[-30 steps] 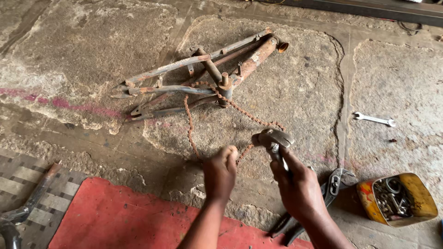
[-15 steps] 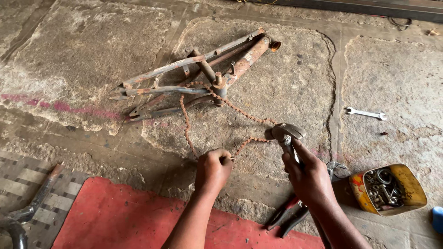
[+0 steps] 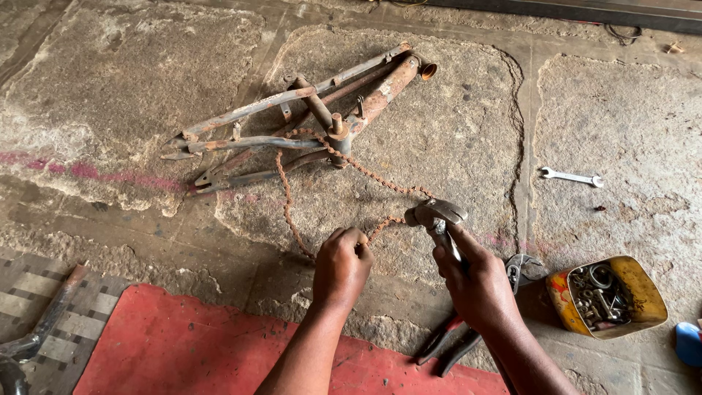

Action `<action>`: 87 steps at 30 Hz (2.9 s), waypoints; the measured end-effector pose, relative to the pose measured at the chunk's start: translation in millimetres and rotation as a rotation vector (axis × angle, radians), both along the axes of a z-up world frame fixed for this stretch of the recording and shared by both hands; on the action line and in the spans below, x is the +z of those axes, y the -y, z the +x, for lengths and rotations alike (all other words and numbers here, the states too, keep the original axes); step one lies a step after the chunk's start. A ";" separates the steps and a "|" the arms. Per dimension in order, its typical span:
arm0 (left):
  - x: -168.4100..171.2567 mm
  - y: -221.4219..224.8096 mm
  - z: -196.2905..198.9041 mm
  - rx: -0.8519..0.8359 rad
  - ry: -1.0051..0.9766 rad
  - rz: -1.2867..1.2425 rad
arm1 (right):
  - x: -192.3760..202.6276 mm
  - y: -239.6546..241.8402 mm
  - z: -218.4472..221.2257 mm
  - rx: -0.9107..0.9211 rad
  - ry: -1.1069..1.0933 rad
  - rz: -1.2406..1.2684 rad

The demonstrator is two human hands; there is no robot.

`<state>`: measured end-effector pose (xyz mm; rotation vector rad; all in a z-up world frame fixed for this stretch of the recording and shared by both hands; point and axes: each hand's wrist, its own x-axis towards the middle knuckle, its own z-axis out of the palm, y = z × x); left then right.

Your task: The person uses a hammer and a punch to remove a link from a bicycle chain on the floor, then picks up the chain to show its condition.

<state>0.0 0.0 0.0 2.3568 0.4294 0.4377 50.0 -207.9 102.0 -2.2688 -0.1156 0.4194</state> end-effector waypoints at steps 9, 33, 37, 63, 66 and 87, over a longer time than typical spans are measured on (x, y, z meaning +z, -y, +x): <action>5.8 2.5 -8.6 -0.036 0.099 -0.060 | 1.0 -1.0 -0.9 0.015 0.030 -0.015; -0.4 8.8 -20.0 -0.002 0.066 -0.072 | 36.9 -45.4 -25.7 0.317 -0.040 -0.225; 1.2 11.3 -21.2 0.029 0.196 -0.061 | 30.0 -46.1 -35.6 0.341 0.274 -0.121; 23.7 67.5 54.0 0.146 0.081 -0.514 | -4.8 31.1 31.9 -0.191 -0.105 -0.048; 3.8 94.3 61.7 0.219 0.079 -0.533 | -9.2 44.2 33.5 -0.239 -0.171 0.055; 13.9 85.7 27.9 -0.003 -0.020 -0.072 | -48.4 100.5 50.5 -0.303 -0.304 -0.117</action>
